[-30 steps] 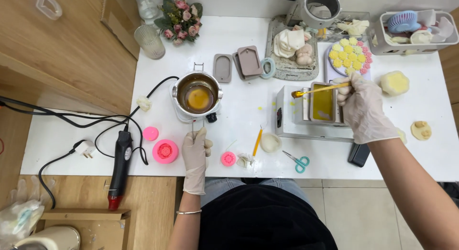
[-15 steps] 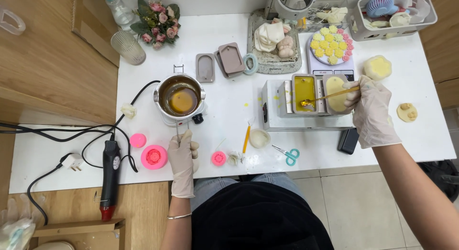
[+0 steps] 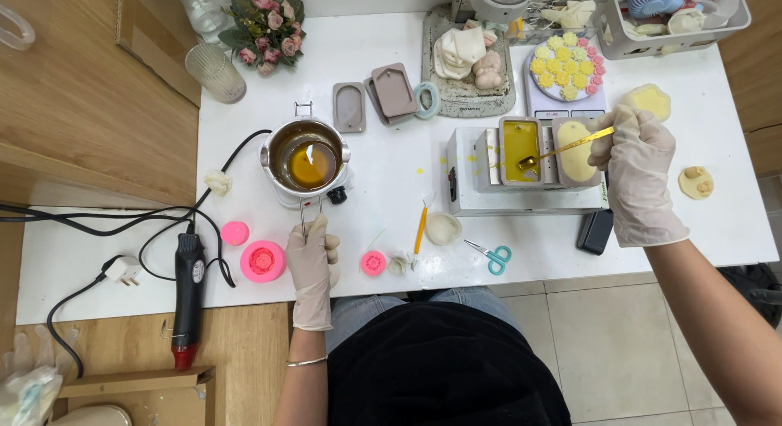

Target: Pouring melted wax from a heating pot into various silicone and plastic candle molds using a small gold spoon.

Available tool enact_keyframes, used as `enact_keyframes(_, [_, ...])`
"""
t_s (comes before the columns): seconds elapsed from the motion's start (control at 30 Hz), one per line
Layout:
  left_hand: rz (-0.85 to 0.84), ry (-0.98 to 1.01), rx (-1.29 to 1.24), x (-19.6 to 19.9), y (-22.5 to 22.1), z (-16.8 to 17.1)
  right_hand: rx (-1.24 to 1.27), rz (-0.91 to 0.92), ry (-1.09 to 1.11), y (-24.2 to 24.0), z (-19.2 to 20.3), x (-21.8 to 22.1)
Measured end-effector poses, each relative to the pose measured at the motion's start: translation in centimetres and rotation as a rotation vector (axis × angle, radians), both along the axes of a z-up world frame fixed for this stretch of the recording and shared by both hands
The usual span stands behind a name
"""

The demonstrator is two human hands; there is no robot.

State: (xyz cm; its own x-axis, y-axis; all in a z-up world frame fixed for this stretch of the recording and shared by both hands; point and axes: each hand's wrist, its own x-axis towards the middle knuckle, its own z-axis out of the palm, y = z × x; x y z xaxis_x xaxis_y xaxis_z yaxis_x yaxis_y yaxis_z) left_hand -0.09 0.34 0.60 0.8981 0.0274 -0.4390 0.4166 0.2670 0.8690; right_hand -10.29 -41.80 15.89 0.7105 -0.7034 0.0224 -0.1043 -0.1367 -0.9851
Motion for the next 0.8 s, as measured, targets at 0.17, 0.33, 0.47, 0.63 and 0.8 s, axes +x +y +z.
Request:
enact_keyframes(0.17, [0.002,-0.007,-0.028,0.0,0.0,0.0,-0.118,0.037,0.041,0.8,0.8,0.5])
enact_keyframes(0.33, [-0.004,-0.004,-0.007,0.0,0.1,0.1,-0.268,0.067,0.093,0.9,1.0,0.1])
enact_keyframes(0.47, [-0.011,-0.01,-0.01,0.0,0.1,0.0,-0.282,0.066,0.097,1.0,1.1,-0.3])
enact_keyframes(0.63, [0.001,0.005,0.016,0.0,0.0,0.1,-0.282,0.084,0.074,2.2,1.7,0.0])
enact_keyframes(0.8, [0.002,0.003,0.035,0.1,0.0,0.1,-0.373,0.097,0.053,2.7,2.2,0.2])
